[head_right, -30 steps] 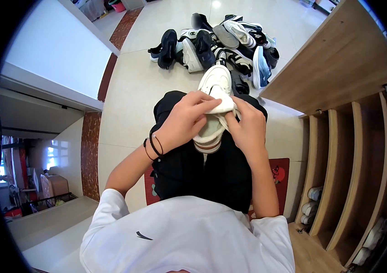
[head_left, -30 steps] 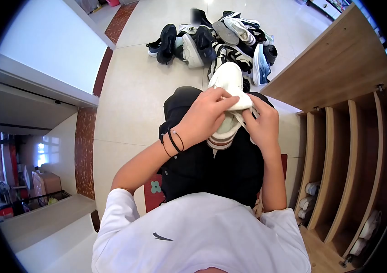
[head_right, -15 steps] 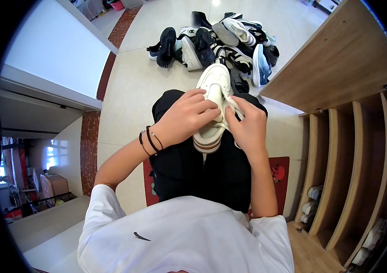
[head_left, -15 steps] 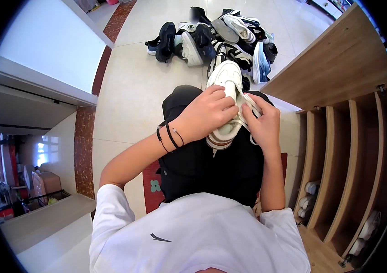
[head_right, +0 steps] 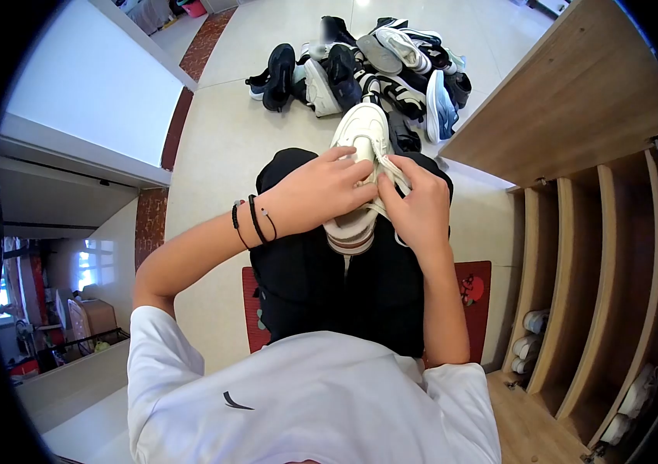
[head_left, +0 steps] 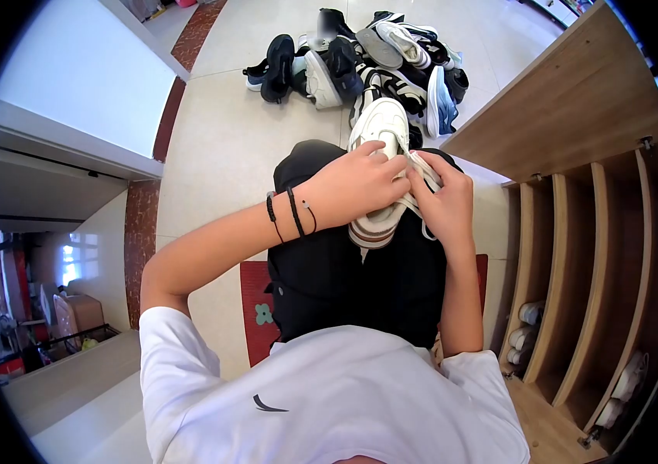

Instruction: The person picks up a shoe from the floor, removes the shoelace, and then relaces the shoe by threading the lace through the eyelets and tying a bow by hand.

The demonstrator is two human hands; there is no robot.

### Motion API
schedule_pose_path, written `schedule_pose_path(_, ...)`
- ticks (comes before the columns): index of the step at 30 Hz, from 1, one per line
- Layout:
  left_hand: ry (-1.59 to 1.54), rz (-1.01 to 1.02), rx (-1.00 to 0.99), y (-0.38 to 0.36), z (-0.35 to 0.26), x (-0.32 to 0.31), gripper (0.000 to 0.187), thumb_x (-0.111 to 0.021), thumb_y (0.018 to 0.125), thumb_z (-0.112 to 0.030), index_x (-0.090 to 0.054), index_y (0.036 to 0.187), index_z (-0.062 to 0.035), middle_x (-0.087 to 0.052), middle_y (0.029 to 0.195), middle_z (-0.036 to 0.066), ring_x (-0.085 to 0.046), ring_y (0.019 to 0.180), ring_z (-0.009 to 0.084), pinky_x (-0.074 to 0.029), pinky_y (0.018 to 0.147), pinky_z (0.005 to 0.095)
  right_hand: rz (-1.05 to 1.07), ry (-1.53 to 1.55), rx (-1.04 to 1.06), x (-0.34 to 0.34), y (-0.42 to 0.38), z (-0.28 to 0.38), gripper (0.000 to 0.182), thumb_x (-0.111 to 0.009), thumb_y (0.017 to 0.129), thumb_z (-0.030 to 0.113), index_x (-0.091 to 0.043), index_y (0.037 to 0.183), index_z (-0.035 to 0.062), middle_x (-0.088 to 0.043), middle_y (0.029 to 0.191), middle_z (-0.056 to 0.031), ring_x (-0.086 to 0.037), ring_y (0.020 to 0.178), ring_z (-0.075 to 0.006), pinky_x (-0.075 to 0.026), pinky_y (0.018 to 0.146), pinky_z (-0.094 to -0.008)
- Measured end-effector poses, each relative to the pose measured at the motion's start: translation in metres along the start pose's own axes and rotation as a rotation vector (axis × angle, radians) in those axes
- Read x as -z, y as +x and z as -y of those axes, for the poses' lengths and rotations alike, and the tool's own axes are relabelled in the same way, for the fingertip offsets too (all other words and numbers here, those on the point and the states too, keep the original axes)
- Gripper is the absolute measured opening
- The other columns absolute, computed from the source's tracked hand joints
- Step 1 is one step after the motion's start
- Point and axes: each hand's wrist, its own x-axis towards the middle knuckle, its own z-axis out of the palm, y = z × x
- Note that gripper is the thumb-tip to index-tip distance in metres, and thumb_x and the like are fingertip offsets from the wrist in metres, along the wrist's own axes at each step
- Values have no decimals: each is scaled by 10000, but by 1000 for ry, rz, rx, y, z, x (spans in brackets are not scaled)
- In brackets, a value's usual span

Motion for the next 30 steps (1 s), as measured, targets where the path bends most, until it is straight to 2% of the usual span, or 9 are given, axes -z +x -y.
schedule_pose_path(3, -73, -67, 66, -3, 2, -2, 193, -654, 787, -92, -602, 968, -49, -586, 982, 89, -608, 913, 285, -481, 914, 408, 30, -4, -3, 4, 1, -1, 291, -729, 837, 158, -705, 1069, -16, -727, 897, -202, -724, 790, -287, -543, 748, -356)
schedule_pose_path(6, -236, -46, 232, -8, 1, 10, 256, -682, 780, -97, -619, 1025, -63, -580, 1010, 91, -591, 937, 293, -487, 862, 405, 18, 103, -50, 20, 0, 5, 261, -695, 903, 189, -713, 1068, -12, -708, 779, -104, -648, 673, -149, -502, 649, -289)
schedule_pose_path(9, -347, -115, 346, -7, -10, 19, 328, -718, 779, -126, -635, 1094, -89, -578, 1050, 87, -568, 973, 295, -484, 849, 399, 23, 411, -296, 46, 3, 29, 267, -564, 1018, 227, -704, 1045, 1, -445, 628, 66, -360, 555, -9, -257, 514, -194)
schedule_pose_path(15, -294, -261, 256, 4, -29, 25, 396, -797, 789, -273, -658, 1136, -141, -582, 1174, 68, -473, 1210, 327, -359, 1030, 479, -33, 818, -111, 74, 9, 55, 358, -435, 1062, 275, -623, 1088, -29, -438, 624, 29, -322, 528, -26, -242, 491, -215)
schedule_pose_path(19, -304, -265, 175, 10, -23, 18, 284, -755, 831, -222, -644, 1067, -111, -604, 1123, 55, -485, 1197, 307, -351, 1036, 460, -101, 1003, 38, 88, 12, 66, 394, -368, 1087, 275, -570, 1160, -56, -461, 628, -12, -347, 507, -51, -280, 479, -219)
schedule_pose_path(22, -467, -194, 210, 13, -14, 35, 147, -681, 916, -182, -602, 988, -81, -630, 1078, 47, -577, 1072, 235, -416, 979, 407, -147, 1035, 120, 102, 11, 62, 408, -339, 1104, 286, -557, 1184, -49, -488, 638, -38, -384, 500, -77, -338, 479, -237)
schedule_pose_path(24, -1036, -114, 474, 12, -11, 52, 127, -585, 1001, -182, -562, 951, -67, -630, 1017, 37, -627, 888, 140, -483, 862, 336, -280, 952, 107, 112, 12, 58, 415, -333, 1106, 299, -551, 1195, -43, -514, 655, -57, -405, 506, -94, -348, 480, -252)
schedule_pose_path(25, -1056, -209, 447, 10, -9, 55, 164, -499, 1058, -204, -532, 990, -59, -579, 899, 26, -615, 806, 104, -508, 765, 302, -246, 999, 140, 121, 13, 49, 385, -364, 1101, 288, -545, 1201, -37, -586, 715, -91, -504, 540, -128, -440, 508, -277)
schedule_pose_path(30, -1301, -496, 328, 11, -6, 86, 230, -447, 1082, -267, -480, 1012, -50, -442, 768, 3, -548, 758, 120, -490, 754, 304, -284, 1023, 140, 139, 13, 28, 324, -432, 1081, 256, -554, 1161, -34, -701, 939, -187, -717, 791, -259, -623, 722, -412)
